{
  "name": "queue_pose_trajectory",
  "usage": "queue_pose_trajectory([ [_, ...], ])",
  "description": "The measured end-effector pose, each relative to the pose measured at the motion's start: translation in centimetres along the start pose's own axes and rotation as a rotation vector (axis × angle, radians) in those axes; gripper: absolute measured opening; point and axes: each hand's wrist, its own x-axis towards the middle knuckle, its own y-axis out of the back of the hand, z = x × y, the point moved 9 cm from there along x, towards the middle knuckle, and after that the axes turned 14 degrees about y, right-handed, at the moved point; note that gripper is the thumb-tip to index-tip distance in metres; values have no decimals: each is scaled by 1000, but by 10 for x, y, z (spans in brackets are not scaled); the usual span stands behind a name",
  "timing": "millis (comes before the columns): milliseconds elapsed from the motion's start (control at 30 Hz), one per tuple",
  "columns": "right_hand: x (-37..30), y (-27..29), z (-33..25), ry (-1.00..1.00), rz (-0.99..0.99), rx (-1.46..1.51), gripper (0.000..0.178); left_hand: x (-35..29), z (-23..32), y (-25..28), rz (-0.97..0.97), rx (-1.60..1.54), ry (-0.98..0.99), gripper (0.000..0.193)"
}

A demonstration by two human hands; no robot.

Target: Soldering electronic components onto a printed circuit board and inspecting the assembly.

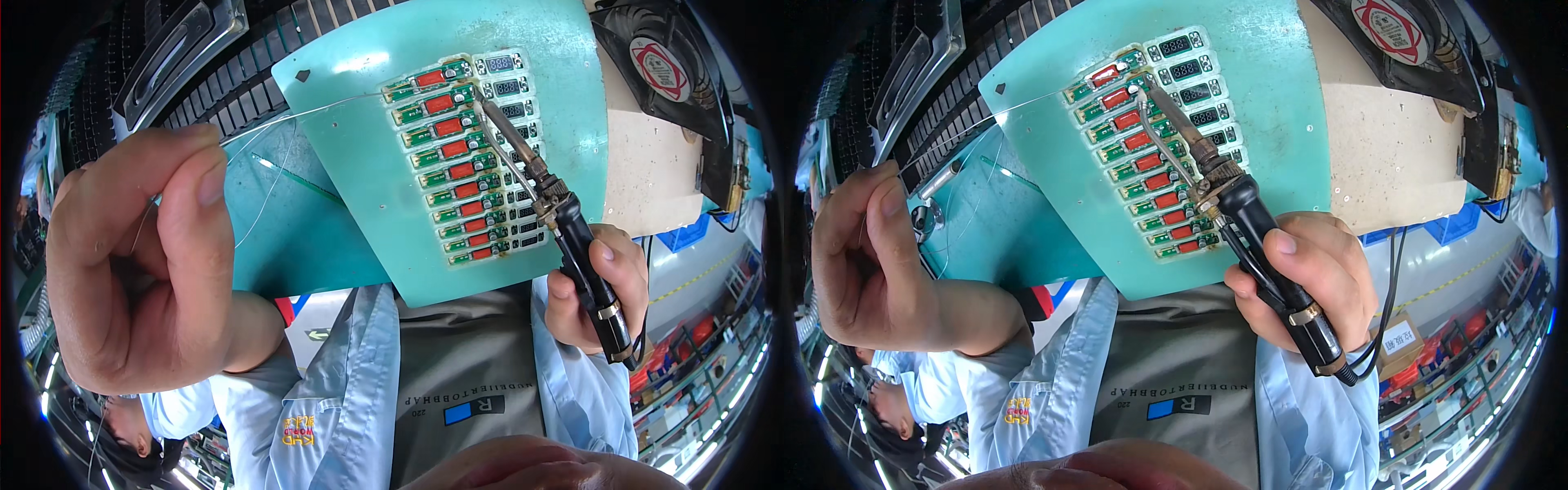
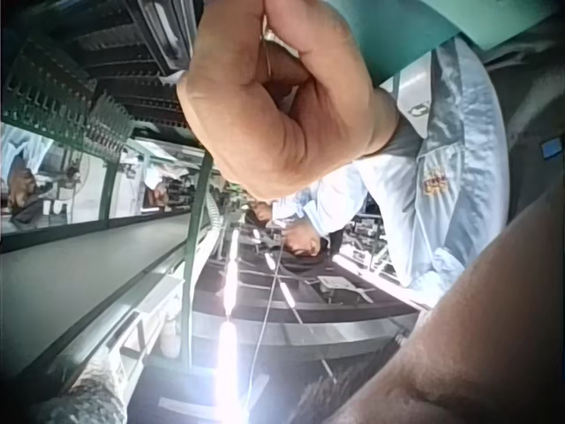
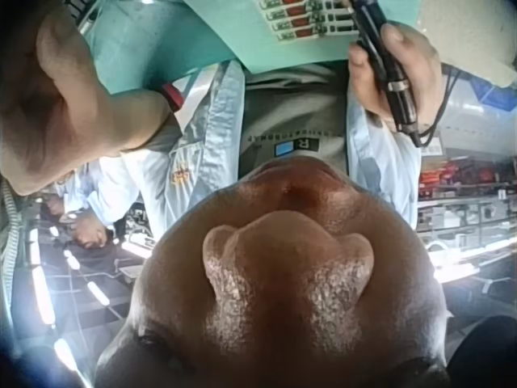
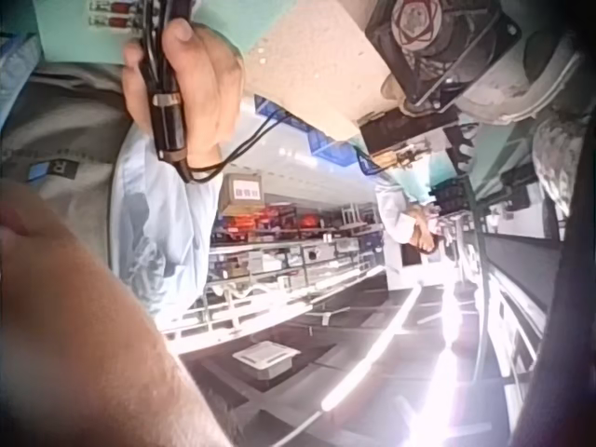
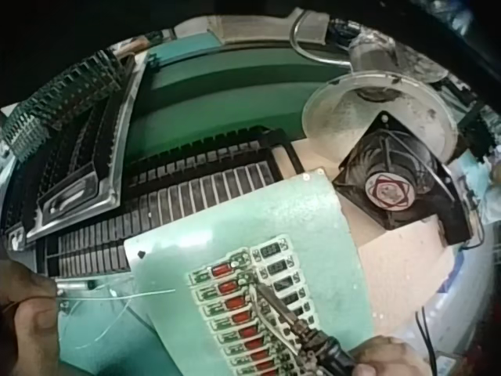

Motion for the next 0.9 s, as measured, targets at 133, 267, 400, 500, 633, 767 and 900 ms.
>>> queue_pose_trajectory([
  [133,-2,0,0,-22,4,-8,52,1,0,0,-29,-10,-18,11],
  [267,-2,-2,2,-40,2,-3,51,2,0,-2,-109,7,-39,12],
  [400,-12,-3,6,-49,36,10,50,-1,1,-4,-107,0,-52,12],
  [500,-15,-3,8,-49,47,22,50,-1,1,-4,-75,-29,-16,12],
  [633,-20,-1,11,-68,99,17,51,0,-1,-4,-56,-20,-14,12],
  [767,-24,0,11,-71,111,-3,52,0,0,-7,-105,-7,-33,12],
  [900,-21,-2,9,-67,76,-19,52,0,0,-9,-127,-22,-55,12],
])
